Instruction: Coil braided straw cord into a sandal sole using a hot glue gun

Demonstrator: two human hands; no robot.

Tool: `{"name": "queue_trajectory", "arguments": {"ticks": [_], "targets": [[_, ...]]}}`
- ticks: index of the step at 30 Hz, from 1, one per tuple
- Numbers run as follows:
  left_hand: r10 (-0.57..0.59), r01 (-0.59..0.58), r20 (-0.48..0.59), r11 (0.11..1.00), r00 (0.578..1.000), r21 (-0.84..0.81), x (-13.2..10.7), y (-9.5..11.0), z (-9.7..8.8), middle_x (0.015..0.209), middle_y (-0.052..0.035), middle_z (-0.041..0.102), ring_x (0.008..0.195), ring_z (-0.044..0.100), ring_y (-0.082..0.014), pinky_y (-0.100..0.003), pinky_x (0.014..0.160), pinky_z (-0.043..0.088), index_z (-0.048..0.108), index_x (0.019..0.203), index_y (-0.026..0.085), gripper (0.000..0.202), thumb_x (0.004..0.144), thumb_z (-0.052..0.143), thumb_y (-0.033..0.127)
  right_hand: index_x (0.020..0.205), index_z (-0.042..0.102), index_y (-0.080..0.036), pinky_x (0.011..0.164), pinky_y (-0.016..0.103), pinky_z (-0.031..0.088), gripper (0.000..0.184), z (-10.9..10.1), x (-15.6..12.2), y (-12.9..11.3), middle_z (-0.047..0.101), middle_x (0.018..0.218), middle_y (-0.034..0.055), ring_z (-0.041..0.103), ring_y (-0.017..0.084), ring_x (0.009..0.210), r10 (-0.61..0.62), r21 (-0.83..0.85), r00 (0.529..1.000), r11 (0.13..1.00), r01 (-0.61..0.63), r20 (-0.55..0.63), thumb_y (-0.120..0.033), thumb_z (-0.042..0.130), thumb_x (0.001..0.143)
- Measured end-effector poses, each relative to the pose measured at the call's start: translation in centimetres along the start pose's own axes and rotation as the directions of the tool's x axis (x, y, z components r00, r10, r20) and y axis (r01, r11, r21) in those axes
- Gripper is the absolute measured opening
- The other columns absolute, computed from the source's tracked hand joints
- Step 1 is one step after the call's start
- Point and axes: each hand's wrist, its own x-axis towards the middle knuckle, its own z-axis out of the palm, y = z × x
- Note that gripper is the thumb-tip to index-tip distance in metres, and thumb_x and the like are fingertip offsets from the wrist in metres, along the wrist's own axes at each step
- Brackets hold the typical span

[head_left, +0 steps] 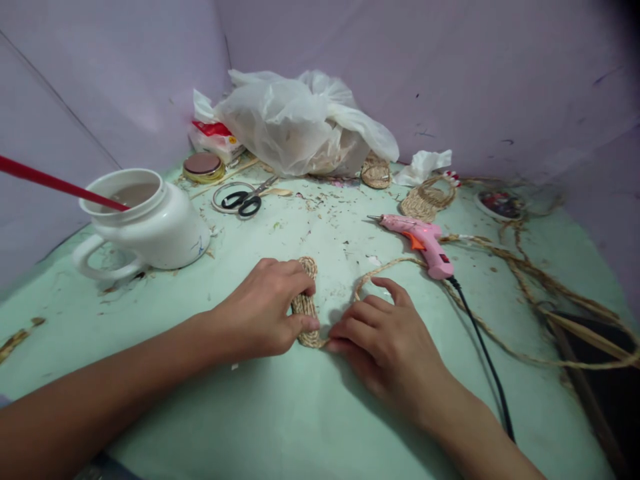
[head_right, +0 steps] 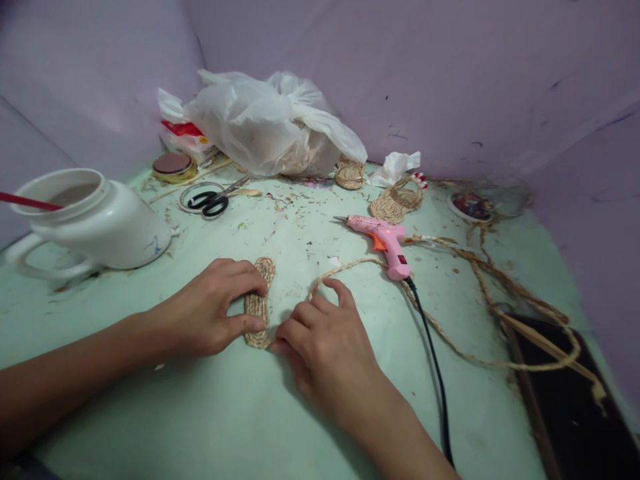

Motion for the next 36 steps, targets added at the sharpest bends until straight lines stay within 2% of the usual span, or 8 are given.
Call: {"name": "queue_trajectory", "arguments": {"ticks": [4,10,16,25,31,36], "targets": [[-0.009,0.009,0.019,1.000,1.000,-0.007,-0.02,0.00,-0.08,0.092,-0.0029,0.058,0.086,0.051,-0.0205,-0.039,0.085,0.036,0.057,0.088,0.019,0.025,0.071,0.067,0.036,0.069,0.064,-0.019,0.093,0.044,0.028,0.014,0.44,0.09,-0.09,0.063,0.063,-0.0008,0.056,0.015,0.064,0.039,0.050,0.999,0.998,-0.038,-0.022,-0.017,0.055,0.080],[0.005,-0.006,0.029,1.000,1.000,0.004,0.07,-0.01,-0.06,0.092,-0.0025,0.059,0.086,0.052,-0.0202,-0.039,0.086,0.035,0.056,0.087,0.019,0.024,0.071,0.067,0.033,0.066,0.064,-0.019,0.091,0.044,0.028,0.017,0.73,0.14,-0.05,0.062,0.061,-0.0010,0.051,0.015,0.061,-0.062,-0.079,0.995,0.995,0.056,-0.076,-0.016,0.055,0.081],[0.026,-0.026,0.038,1.000,0.999,0.011,0.05,0.00,-0.16,0.092,-0.0027,0.059,0.086,0.053,-0.0205,-0.039,0.085,0.036,0.056,0.087,0.019,0.023,0.072,0.066,0.034,0.068,0.065,-0.020,0.089,0.043,0.028,0.021,0.64,0.30,0.19,0.065,0.063,-0.0010,0.053,0.016,0.064,-0.074,-0.117,0.988,0.991,0.058,-0.138,-0.021,0.054,0.085],[0.057,-0.059,0.040,0.997,0.998,0.041,0.08,-0.11,-0.12,0.090,-0.0022,0.060,0.086,0.054,-0.0206,-0.039,0.086,0.036,0.055,0.088,0.020,0.024,0.071,0.066,0.032,0.068,0.065,-0.020,0.089,0.042,0.028,0.020,0.78,0.69,0.18,0.064,0.064,-0.0006,0.052,0.016,0.065,-0.073,-0.150,0.992,0.987,0.058,-0.098,-0.020,0.053,0.084],[0.072,-0.075,0.073,0.996,0.995,0.047,0.09,-0.06,-0.55,0.090,-0.0017,0.059,0.085,0.054,-0.0209,-0.039,0.085,0.036,0.055,0.088,0.019,0.037,0.067,0.069,0.047,0.070,0.064,-0.020,0.088,0.043,0.028,0.016,0.79,0.58,0.24,0.065,0.067,0.0000,0.052,0.017,0.067,-0.059,-0.115,0.996,0.992,0.052,-0.063,-0.016,0.053,0.080],[0.060,-0.065,0.081,0.996,0.995,0.064,0.02,0.05,-0.53,0.090,-0.0021,0.058,0.086,0.053,-0.0215,-0.039,0.085,0.036,0.055,0.089,0.020,0.037,0.066,0.070,0.044,0.074,0.065,-0.021,0.089,0.043,0.028,0.014,0.84,0.54,0.42,0.066,0.071,-0.0001,0.053,0.017,0.069,-0.053,-0.096,0.996,0.994,0.046,-0.071,-0.018,0.053,0.081]]}}
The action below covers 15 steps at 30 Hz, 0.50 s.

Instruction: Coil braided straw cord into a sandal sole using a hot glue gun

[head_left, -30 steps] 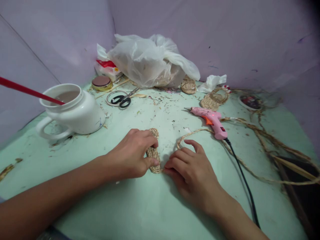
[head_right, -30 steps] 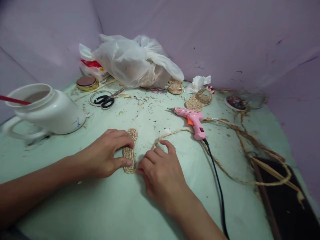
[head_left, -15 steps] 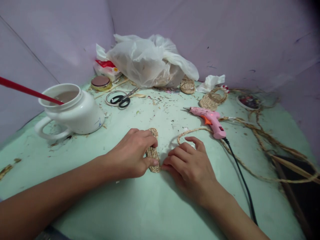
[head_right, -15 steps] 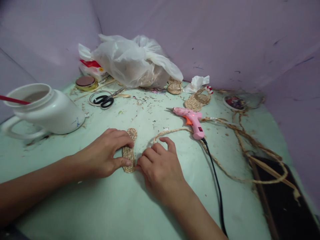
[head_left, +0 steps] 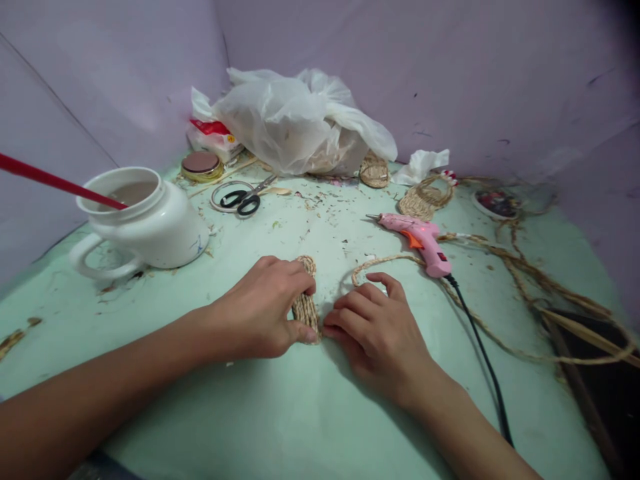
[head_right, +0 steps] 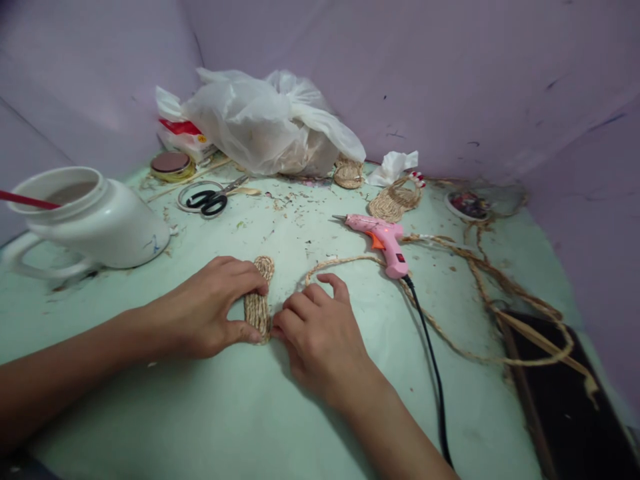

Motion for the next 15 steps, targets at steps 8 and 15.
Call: {"name": "queue_trajectory", "arguments": {"ticks": [8,15], "targets": [[0.024,-0.023,0.035,0.999,0.999,-0.037,-0.1,0.1,-0.6,0.092,-0.0007,0.057,0.088,0.051,-0.0192,-0.038,0.088,0.033,0.055,0.091,0.020,0.022,0.076,0.062,0.034,0.093,0.062,-0.020,0.099,0.046,0.027,0.033,-0.7,-0.5,1.3,0.068,0.092,0.0023,0.058,0.018,0.085,-0.053,0.102,0.998,0.993,0.057,-0.038,-0.001,0.048,0.070],[0.045,-0.043,0.058,0.998,0.997,-0.037,0.1,0.2,-1.0,0.085,-0.0012,0.056,0.082,0.051,-0.0181,-0.038,0.084,0.034,0.056,0.088,0.020,0.022,0.090,0.036,0.028,0.090,0.065,-0.022,0.097,0.048,0.027,0.017,-0.6,-0.4,1.5,0.069,0.101,0.0024,0.054,0.021,0.096,-0.052,0.098,0.998,0.994,0.048,0.043,-0.012,0.055,0.080]]}}
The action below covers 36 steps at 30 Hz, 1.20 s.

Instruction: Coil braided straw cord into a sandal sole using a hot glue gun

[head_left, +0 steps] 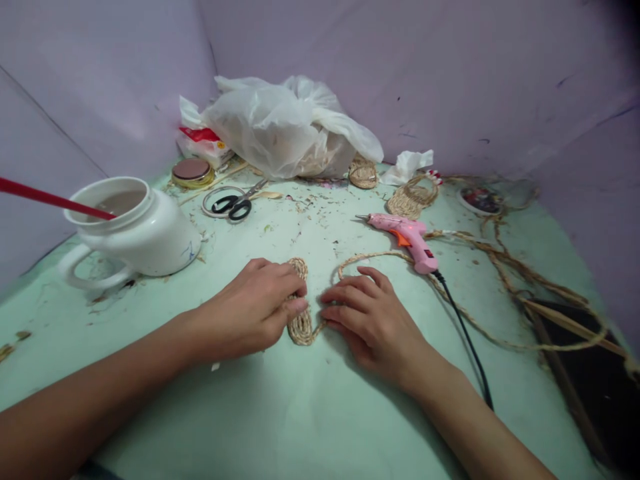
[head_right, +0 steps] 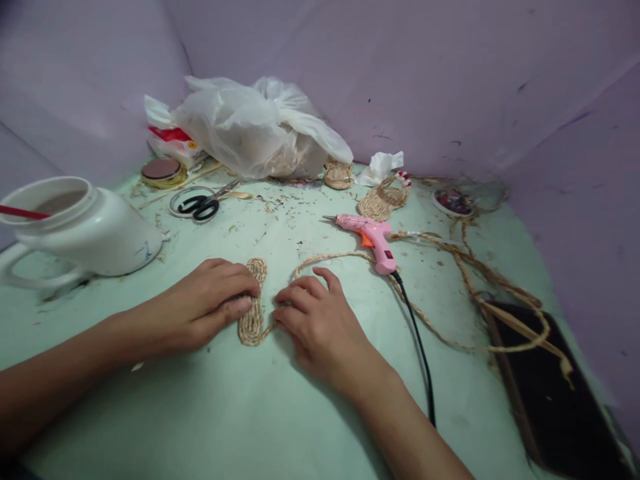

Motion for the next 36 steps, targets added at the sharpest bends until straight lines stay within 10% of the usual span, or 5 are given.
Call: {"name": "queue_trajectory", "arguments": {"ticks": [9,26,36], "targets": [[-0.041,0.042,-0.072,0.999,0.997,0.013,0.1,-0.2,1.1,0.088,-0.0008,0.057,0.086,0.051,-0.0192,-0.039,0.087,0.033,0.053,0.089,0.019,0.019,0.078,0.058,0.034,0.078,0.067,-0.019,0.089,0.042,0.035,0.014,0.9,0.8,-0.6,0.069,0.082,0.0026,0.055,0.020,0.084,0.050,-0.024,0.994,0.998,-0.052,-0.097,-0.013,0.054,0.081],[0.082,-0.135,-0.184,0.946,0.979,-0.295,-0.4,-0.4,1.1,0.088,-0.0034,0.061,0.088,0.053,-0.0163,-0.031,0.083,0.040,0.059,0.088,0.017,0.020,0.082,0.041,0.013,0.076,0.065,-0.016,0.085,0.041,0.038,0.011,1.7,0.2,-2.5,0.067,0.077,0.0040,0.053,0.019,0.075,0.082,0.031,0.982,0.996,-0.078,-0.170,-0.015,0.055,0.080],[-0.449,0.412,-0.197,0.889,0.872,-0.199,-0.4,-0.1,0.3,0.055,0.0025,0.050,0.054,0.043,-0.0119,-0.024,0.053,0.031,0.054,0.060,0.019,0.032,0.080,0.047,0.043,0.079,0.064,-0.015,0.079,0.041,0.041,0.005,0.5,-0.1,-3.1,0.067,0.078,0.0058,0.056,0.018,0.070,0.048,0.003,0.955,0.999,-0.049,-0.294,-0.018,0.060,0.079]]}}
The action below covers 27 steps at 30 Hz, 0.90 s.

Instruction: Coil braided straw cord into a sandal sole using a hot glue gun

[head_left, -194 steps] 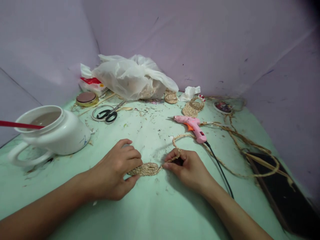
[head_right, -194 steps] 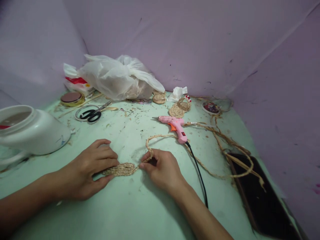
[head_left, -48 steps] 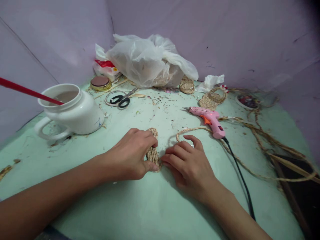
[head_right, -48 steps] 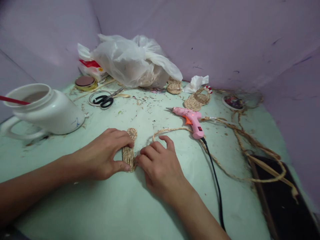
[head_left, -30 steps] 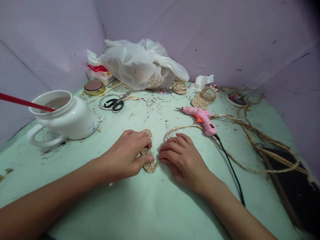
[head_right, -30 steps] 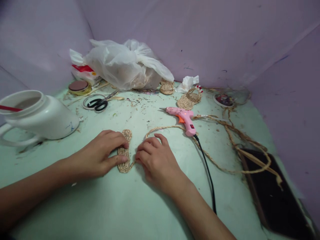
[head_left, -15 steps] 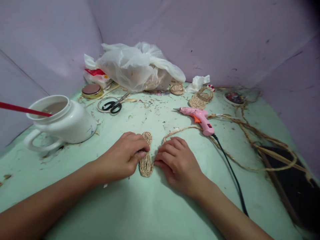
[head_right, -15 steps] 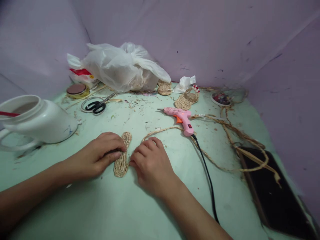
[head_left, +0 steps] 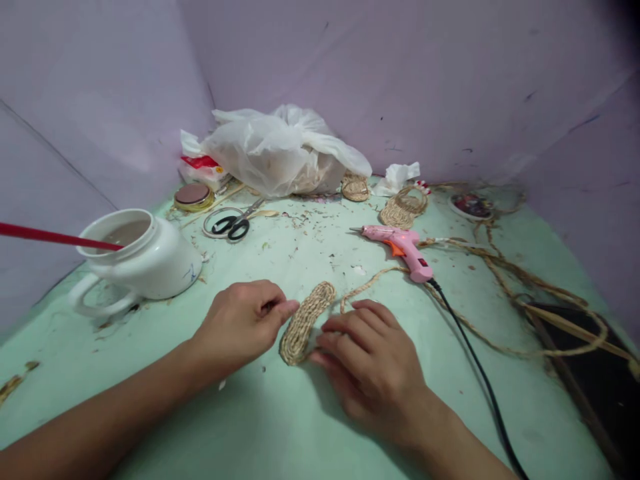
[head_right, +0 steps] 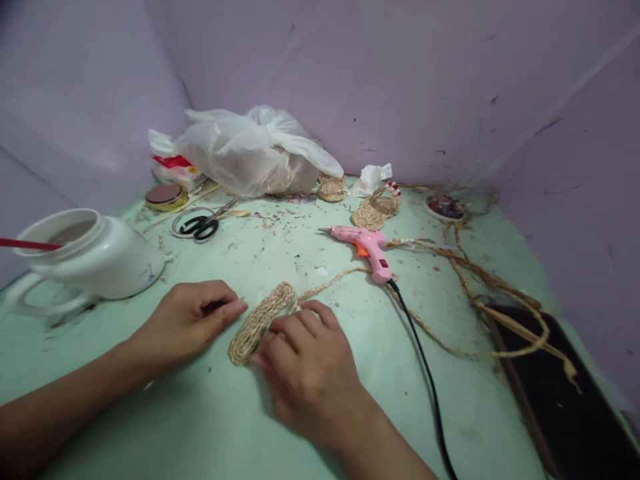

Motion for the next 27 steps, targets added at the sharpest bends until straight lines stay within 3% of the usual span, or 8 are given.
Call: {"name": "queue_trajectory", "arguments": {"ticks": [3,6,12,16,18,21,24,27], "targets": [[-0.090,0.088,-0.014,0.989,0.996,-0.118,0.0,0.4,-0.5,0.046,0.0044,0.032,0.048,0.030,-0.0097,-0.024,0.047,0.024,0.037,0.049,0.018,0.046,0.080,0.040,0.052,0.083,0.064,-0.014,0.069,0.037,0.045,0.007,-0.9,0.2,0.7,0.067,0.080,0.0085,0.057,0.019,0.073,0.060,0.001,0.983,0.998,-0.061,-0.173,-0.013,0.063,0.076],[-0.116,0.114,0.006,0.962,0.993,-0.249,0.2,0.5,-0.8,0.048,0.0050,0.033,0.048,0.029,-0.0092,-0.023,0.046,0.024,0.039,0.053,0.018,0.044,0.080,0.040,0.053,0.086,0.064,-0.014,0.067,0.034,0.048,0.011,-1.1,0.2,1.4,0.067,0.081,0.0084,0.059,0.018,0.075,0.159,0.040,0.951,0.987,-0.154,-0.265,-0.009,0.062,0.076],[-0.076,0.065,-0.112,0.993,0.991,-0.095,0.8,-0.2,-0.4,0.051,0.0042,0.039,0.051,0.035,-0.0105,-0.024,0.049,0.026,0.043,0.056,0.018,0.040,0.082,0.042,0.049,0.089,0.065,-0.014,0.072,0.040,0.048,0.013,-0.8,0.2,1.9,0.068,0.085,0.0096,0.060,0.021,0.080,0.156,-0.003,0.955,0.987,-0.162,-0.250,-0.010,0.059,0.079],[-0.025,0.019,-0.199,0.999,0.980,-0.035,0.5,-0.3,-0.5,0.049,0.0038,0.040,0.049,0.036,-0.0105,-0.024,0.049,0.028,0.042,0.054,0.018,0.040,0.084,0.042,0.044,0.090,0.066,-0.013,0.072,0.043,0.049,0.013,-1.0,2.0,3.0,0.069,0.086,0.0113,0.061,0.024,0.080,0.240,-0.073,0.939,0.961,-0.265,-0.247,-0.018,0.057,0.081],[0.174,-0.174,-0.198,0.985,0.964,0.020,-0.2,0.1,-0.2,0.058,0.0008,0.053,0.056,0.046,-0.0121,-0.025,0.054,0.036,0.053,0.063,0.017,0.030,0.085,0.044,0.036,0.088,0.067,-0.014,0.070,0.042,0.050,0.014,-0.9,3.0,3.5,0.070,0.084,0.0107,0.062,0.024,0.079,0.234,-0.092,0.951,0.962,-0.257,-0.201,-0.019,0.056,0.081],[0.555,-0.549,-0.035,0.829,0.831,0.106,-2.0,1.0,0.9,0.079,-0.0087,0.064,0.076,0.058,-0.0187,-0.032,0.070,0.045,0.063,0.079,0.014,0.030,0.087,0.036,0.023,0.090,0.069,-0.015,0.081,0.045,0.048,0.021,-0.2,3.6,3.3,0.072,0.088,0.0094,0.063,0.023,0.082,0.106,-0.111,0.994,0.988,-0.108,-0.021,-0.014,0.049,0.082],[0.578,-0.578,0.075,0.783,0.813,0.232,-3.7,1.6,1.9,0.112,-0.0195,0.063,0.110,0.053,-0.0310,-0.047,0.095,0.039,0.062,0.107,0.006,0.037,0.088,0.037,0.024,0.111,0.064,-0.010,0.099,0.051,0.036,0.033,0.5,2.6,2.2,0.067,0.112,0.0135,0.060,0.026,0.105,0.077,-0.173,0.969,0.984,-0.036,0.236,-0.014,0.042,0.086],[0.504,-0.552,0.231,0.796,0.832,0.250,-4.8,1.8,2.3,0.128,-0.0248,0.050,0.123,0.043,-0.0369,-0.051,0.101,0.034,0.054,0.121,0.000,0.049,0.088,0.039,0.032,0.128,0.051,-0.009,0.104,0.054,0.028,0.041,0.7,1.4,1.4,0.051,0.133,0.0130,0.047,0.028,0.122,0.184,-0.228,0.917,0.968,-0.106,0.353,-0.021,0.038,0.090]]}}
